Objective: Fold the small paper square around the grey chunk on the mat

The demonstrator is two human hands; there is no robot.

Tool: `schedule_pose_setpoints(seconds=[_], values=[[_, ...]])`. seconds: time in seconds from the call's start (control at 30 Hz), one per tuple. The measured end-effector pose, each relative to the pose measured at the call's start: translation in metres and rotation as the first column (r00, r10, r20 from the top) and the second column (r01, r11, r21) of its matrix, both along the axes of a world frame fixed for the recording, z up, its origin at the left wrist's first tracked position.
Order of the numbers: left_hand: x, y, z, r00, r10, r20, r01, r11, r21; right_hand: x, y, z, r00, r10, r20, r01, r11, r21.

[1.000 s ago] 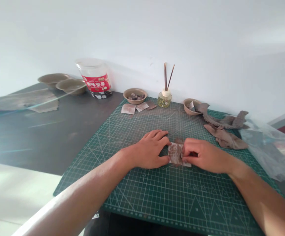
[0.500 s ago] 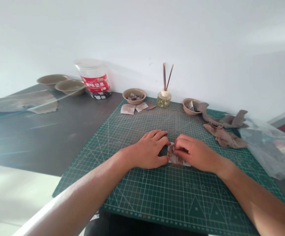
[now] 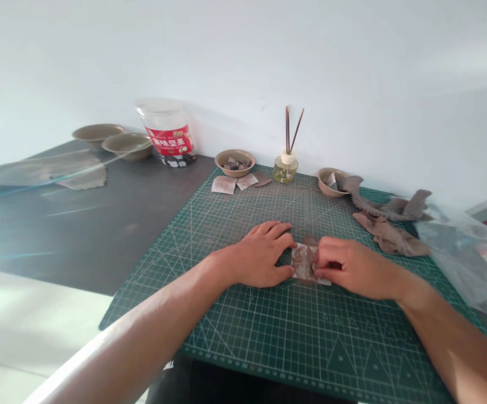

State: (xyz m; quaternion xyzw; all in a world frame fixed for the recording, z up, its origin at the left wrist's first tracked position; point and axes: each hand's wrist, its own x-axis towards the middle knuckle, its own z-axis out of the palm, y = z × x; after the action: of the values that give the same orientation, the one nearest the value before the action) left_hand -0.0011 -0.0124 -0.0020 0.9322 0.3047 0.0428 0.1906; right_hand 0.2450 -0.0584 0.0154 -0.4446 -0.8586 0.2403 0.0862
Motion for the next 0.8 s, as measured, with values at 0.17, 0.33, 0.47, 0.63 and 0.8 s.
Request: schedule_pose_setpoints(seconds=[0.17,0.33,0.47,0.63,0.8], values=[[0.000,0.000,0.000,1.000,0.005,0.010,-0.005,1.000,0.012,0.002,0.000,-0.002,0.997,-0.079,-0.006,0.079,0.994,0.076],[0.000,0.000,-0.003,1.000,0.004,0.022,-0.004,1.000,0.019,0.002,-0.002,0.000,1.000,0.017,-0.018,-0.017,1.000,-0.014],[0.000,0.000,-0.002,1.000,0.002,0.019,-0.002,1.000,0.027,-0.004,0.000,-0.001,0.998,-0.043,-0.034,0.046,0.997,0.067],[0.000,0.000,-0.003,1.000,0.007,0.023,-0.007,1.000,0.026,0.004,0.001,0.001,0.998,-0.061,0.018,0.061,0.998,0.024],[-0.001,0.000,-0.002,1.000,0.002,0.016,-0.002,1.000,0.008,-0.005,-0.003,-0.003,0.995,-0.094,-0.039,0.096,0.993,0.074]])
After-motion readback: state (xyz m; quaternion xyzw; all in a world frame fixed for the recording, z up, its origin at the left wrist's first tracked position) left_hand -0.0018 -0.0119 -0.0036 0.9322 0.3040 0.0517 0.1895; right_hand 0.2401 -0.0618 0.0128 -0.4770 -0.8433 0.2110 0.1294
